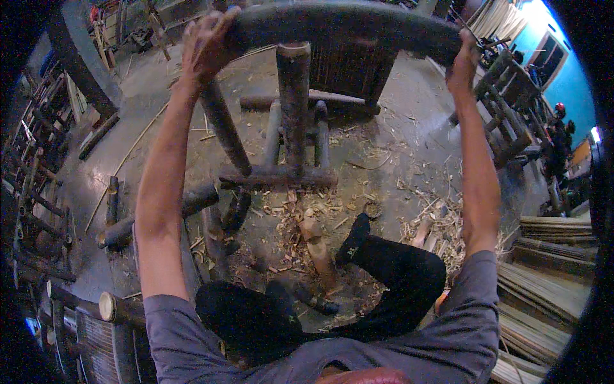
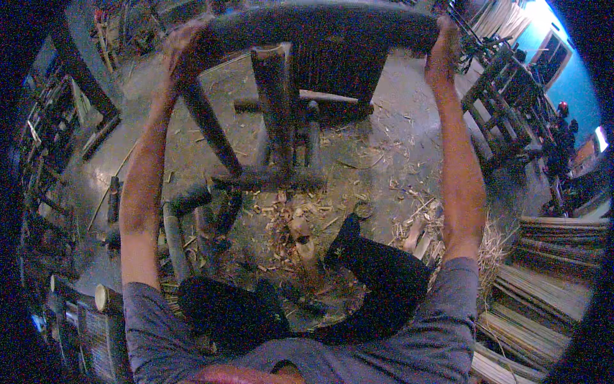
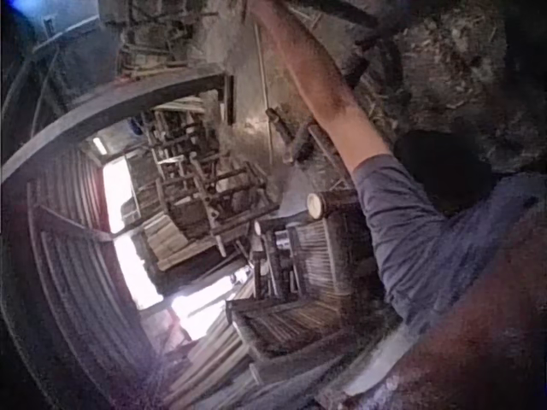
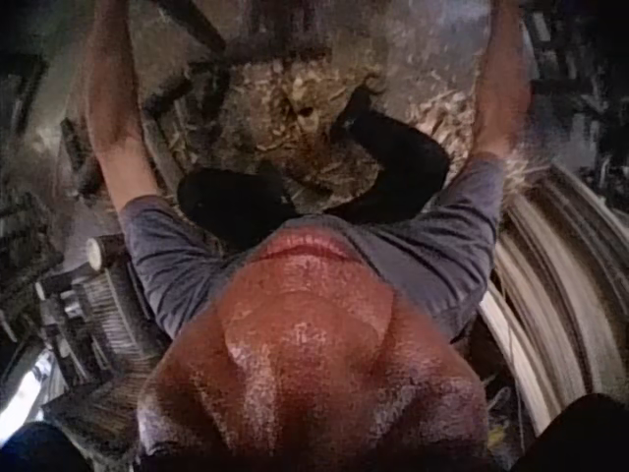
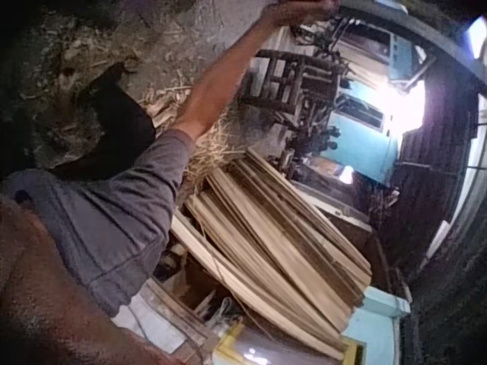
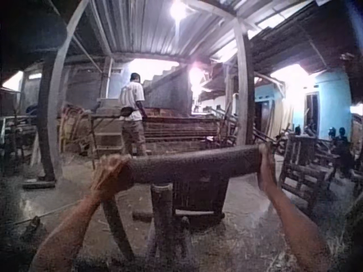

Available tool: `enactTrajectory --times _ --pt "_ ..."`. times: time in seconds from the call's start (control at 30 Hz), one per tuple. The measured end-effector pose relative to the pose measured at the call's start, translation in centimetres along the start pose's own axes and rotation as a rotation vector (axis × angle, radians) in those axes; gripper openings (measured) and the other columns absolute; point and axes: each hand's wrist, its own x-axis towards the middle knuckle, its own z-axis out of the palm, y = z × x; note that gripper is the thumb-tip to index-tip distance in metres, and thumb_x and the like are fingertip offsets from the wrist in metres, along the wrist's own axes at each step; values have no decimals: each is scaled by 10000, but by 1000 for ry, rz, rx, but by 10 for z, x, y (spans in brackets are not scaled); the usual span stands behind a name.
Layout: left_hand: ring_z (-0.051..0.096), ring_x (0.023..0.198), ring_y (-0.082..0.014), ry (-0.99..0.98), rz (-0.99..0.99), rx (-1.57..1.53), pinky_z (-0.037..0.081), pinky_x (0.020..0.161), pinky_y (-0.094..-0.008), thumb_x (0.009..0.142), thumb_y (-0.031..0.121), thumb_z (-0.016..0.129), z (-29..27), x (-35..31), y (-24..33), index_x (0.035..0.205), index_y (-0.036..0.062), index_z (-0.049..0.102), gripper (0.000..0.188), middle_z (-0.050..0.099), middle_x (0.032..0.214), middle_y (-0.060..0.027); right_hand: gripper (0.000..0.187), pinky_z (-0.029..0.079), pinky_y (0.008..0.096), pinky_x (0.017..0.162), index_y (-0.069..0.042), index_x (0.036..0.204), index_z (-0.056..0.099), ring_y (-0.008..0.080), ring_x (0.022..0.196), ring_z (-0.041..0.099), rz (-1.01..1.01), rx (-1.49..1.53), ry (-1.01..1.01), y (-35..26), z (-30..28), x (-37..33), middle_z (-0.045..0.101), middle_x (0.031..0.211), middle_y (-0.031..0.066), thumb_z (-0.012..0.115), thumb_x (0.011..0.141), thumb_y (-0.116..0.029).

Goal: The person sits on the floor and uses a knife to carve a cylindrical wooden piece, repeatedly rotating it and scraping the surface. The person also uses a hammer to tap the wood and a sanding block to smooth the edges.

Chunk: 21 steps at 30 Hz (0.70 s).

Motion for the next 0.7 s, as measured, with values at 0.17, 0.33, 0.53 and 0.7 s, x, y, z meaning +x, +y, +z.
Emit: enactTrajectory --times 0.17,0.33,0.53,0.7 --pt "581 975 -305 8 0 10 455 820 -437 750 442 622 -57 -2 17 1218 171 511 552 586 1119 -132 412 485 319 736 -81 1044 618 160 767 595 92 47 -101 -102 13 21 635 846 45 433 922 -428" --pt "598 936 -313 -487 -109 -429 475 792 -429 754 471 616 -88 -94 68 1206 161 523 556 605 1081 -134 397 505 316 643 -61 958 584 155 671 585 576 -175 -394 -72 -51 -42 607 788 28 450 910 -431" --pt "574 1048 -319 -1224 -170 -592 456 884 -406 642 633 664 -41 -257 117 1252 151 513 792 606 1138 -133 513 500 396 573 -97 872 526 179 632 541 1418 -403 -790 105 -103 -248 545 706 31 434 830 -601" --pt "591 938 -238 -1794 -374 -1118 449 873 -352 634 580 710 4 -386 179 1140 44 595 746 639 1043 -123 461 492 415 637 -132 887 539 194 703 546 1829 -458 -985 169 -153 -380 572 813 36 519 750 -572"
